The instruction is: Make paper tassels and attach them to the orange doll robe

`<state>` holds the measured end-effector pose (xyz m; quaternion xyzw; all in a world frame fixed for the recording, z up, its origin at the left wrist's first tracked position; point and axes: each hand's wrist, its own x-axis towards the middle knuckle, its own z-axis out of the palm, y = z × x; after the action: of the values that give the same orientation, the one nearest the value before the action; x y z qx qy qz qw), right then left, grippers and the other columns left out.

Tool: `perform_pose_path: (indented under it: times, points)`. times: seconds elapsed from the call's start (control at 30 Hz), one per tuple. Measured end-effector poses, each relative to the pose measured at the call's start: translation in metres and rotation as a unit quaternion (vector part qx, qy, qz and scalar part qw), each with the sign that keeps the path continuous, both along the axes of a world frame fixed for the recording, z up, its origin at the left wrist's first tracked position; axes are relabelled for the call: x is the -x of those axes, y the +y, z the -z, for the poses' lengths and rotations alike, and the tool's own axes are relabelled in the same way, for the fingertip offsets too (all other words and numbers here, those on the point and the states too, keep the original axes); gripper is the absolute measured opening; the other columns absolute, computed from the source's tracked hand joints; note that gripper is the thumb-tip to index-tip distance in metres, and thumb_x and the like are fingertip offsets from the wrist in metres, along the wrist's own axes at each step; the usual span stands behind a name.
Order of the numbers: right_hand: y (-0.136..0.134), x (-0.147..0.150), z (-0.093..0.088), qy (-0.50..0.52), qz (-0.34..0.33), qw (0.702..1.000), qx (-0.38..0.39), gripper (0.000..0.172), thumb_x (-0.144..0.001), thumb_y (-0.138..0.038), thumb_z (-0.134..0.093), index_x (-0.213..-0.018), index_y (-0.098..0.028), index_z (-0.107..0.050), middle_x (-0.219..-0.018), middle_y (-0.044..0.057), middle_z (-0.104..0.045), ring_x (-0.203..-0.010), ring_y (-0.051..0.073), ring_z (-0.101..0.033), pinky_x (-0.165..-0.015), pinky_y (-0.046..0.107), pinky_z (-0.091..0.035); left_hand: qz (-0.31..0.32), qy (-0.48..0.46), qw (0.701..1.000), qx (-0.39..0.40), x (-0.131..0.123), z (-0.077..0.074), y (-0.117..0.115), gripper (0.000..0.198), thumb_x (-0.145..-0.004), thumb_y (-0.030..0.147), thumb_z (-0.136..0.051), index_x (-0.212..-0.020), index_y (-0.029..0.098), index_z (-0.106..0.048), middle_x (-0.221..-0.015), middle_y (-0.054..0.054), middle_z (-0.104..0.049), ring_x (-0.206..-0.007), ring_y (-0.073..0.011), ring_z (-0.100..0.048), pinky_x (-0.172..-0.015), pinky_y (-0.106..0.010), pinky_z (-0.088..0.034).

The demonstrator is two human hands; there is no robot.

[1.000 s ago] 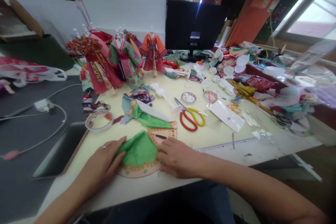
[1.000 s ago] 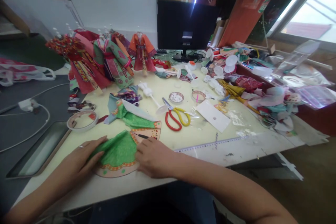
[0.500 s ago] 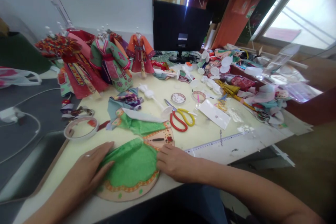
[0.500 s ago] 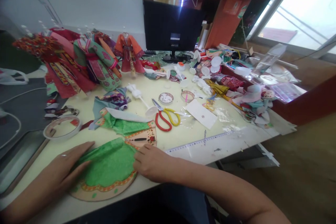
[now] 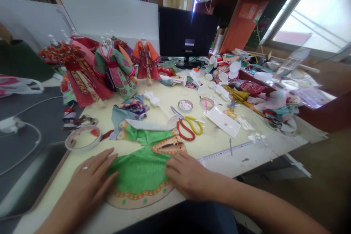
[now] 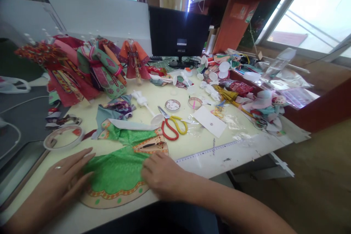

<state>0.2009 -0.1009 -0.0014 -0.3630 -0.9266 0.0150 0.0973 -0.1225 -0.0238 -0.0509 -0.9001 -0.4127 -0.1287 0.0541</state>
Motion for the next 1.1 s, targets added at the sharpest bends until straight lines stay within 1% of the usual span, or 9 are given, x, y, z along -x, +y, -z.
perform_pose_path:
  times: [0.1, 0.2, 0.37, 0.47, 0.63, 0.77, 0.83, 0.97, 1.1]
  points:
    - [-0.003, 0.023, 0.003, -0.007, -0.033, 0.999, 0.014, 0.019, -0.087, -0.033, -0.047, -0.087, -0.015, -0.053, -0.085, 0.006, -0.055, -0.079, 0.019, -0.045, -0.073, 0.033, -0.038, 0.020, 0.017, 0.999, 0.041, -0.002, 0.003, 0.000, 0.050, -0.085, 0.049, -0.043, -0.128, 0.024, -0.045, -0.132, -0.007, -0.052, -0.119, -0.0252, -0.050, -0.101, -0.042, -0.036]
    - [-0.001, 0.033, 0.010, -0.017, -0.060, 0.998, 0.005, 0.010, -0.087, -0.018, -0.043, -0.082, -0.016, -0.052, -0.082, 0.005, -0.054, -0.076, 0.018, -0.045, -0.068, 0.031, -0.037, 0.007, 0.025, 0.997, 0.067, -0.004, 0.004, 0.003, 0.052, -0.086, 0.051, -0.041, -0.130, 0.022, -0.044, -0.133, -0.008, -0.051, -0.120, -0.0258, -0.049, -0.100, -0.043, -0.036]
    - [-0.006, 0.021, 0.019, -0.008, -0.065, 0.997, 0.045, 0.007, -0.083, -0.014, -0.047, -0.082, -0.014, -0.053, -0.081, 0.006, -0.054, -0.079, 0.019, -0.044, -0.072, 0.032, -0.038, -0.041, 0.044, 0.993, 0.103, -0.013, -0.010, 0.006, 0.050, -0.088, 0.047, -0.038, -0.129, 0.019, -0.046, -0.137, -0.010, -0.046, -0.125, -0.0273, -0.043, -0.100, -0.046, -0.035]
    - [-0.012, 0.010, 0.024, 0.024, -0.044, 0.997, 0.061, 0.015, -0.082, -0.007, -0.041, -0.086, -0.014, -0.055, -0.084, 0.007, -0.054, -0.081, 0.019, -0.043, -0.075, 0.034, -0.038, -0.058, 0.046, 0.992, 0.104, -0.015, -0.019, 0.006, 0.044, -0.089, 0.038, -0.038, -0.127, 0.018, -0.049, -0.137, -0.010, -0.046, -0.126, -0.0269, -0.042, -0.102, -0.046, -0.033]
    - [-0.021, 0.000, 0.027, 0.053, -0.037, 0.994, 0.092, 0.016, -0.078, -0.005, -0.043, -0.084, -0.015, -0.053, -0.087, 0.008, -0.052, -0.081, 0.020, -0.040, -0.075, 0.037, -0.037, -0.090, -0.013, 0.991, 0.097, -0.009, -0.030, -0.001, 0.037, -0.091, 0.034, -0.035, -0.117, 0.015, -0.054, -0.121, -0.011, -0.059, -0.111, -0.0248, -0.052, -0.096, -0.041, -0.037]
    - [-0.024, 0.000, 0.022, 0.058, -0.033, 0.991, 0.115, 0.016, -0.075, -0.004, -0.044, -0.082, -0.016, -0.053, -0.087, 0.007, -0.052, -0.082, 0.020, -0.040, -0.075, 0.036, -0.037, -0.110, -0.047, 0.983, 0.136, -0.012, -0.038, -0.008, 0.037, -0.088, 0.033, -0.043, -0.118, 0.014, -0.052, -0.110, -0.012, -0.061, -0.101, -0.0256, -0.054, -0.088, -0.040, -0.042]
    - [-0.024, 0.001, 0.022, 0.063, -0.027, 0.991, 0.116, 0.017, -0.075, -0.003, -0.044, -0.081, -0.016, -0.053, -0.087, 0.007, -0.053, -0.082, 0.020, -0.041, -0.075, 0.035, -0.037, -0.114, -0.033, 0.980, 0.159, -0.017, -0.040, -0.008, 0.030, -0.085, 0.027, -0.047, -0.111, 0.015, -0.056, -0.101, -0.011, -0.061, -0.094, -0.0258, -0.054, -0.082, -0.040, -0.043]
    - [-0.024, 0.002, 0.024, 0.075, -0.016, 0.992, 0.104, 0.016, -0.075, -0.004, -0.044, -0.080, -0.017, -0.053, -0.086, 0.007, -0.055, -0.081, 0.020, -0.043, -0.073, 0.034, -0.037, -0.105, -0.062, 0.973, 0.195, -0.025, -0.039, -0.005, 0.014, -0.082, 0.017, -0.043, -0.079, 0.016, -0.057, -0.083, -0.007, -0.058, -0.084, -0.0224, -0.053, -0.076, -0.035, -0.043]
    - [-0.023, 0.003, 0.022, 0.066, -0.004, 0.996, 0.067, 0.014, -0.077, -0.008, -0.045, -0.077, -0.019, -0.054, -0.082, 0.006, -0.057, -0.078, 0.019, -0.047, -0.071, 0.033, -0.039, -0.088, -0.176, 0.959, 0.204, -0.028, -0.035, -0.004, 0.010, -0.077, 0.011, -0.042, -0.079, 0.017, -0.050, -0.096, -0.008, -0.057, -0.094, -0.0198, -0.052, -0.084, -0.033, -0.042]
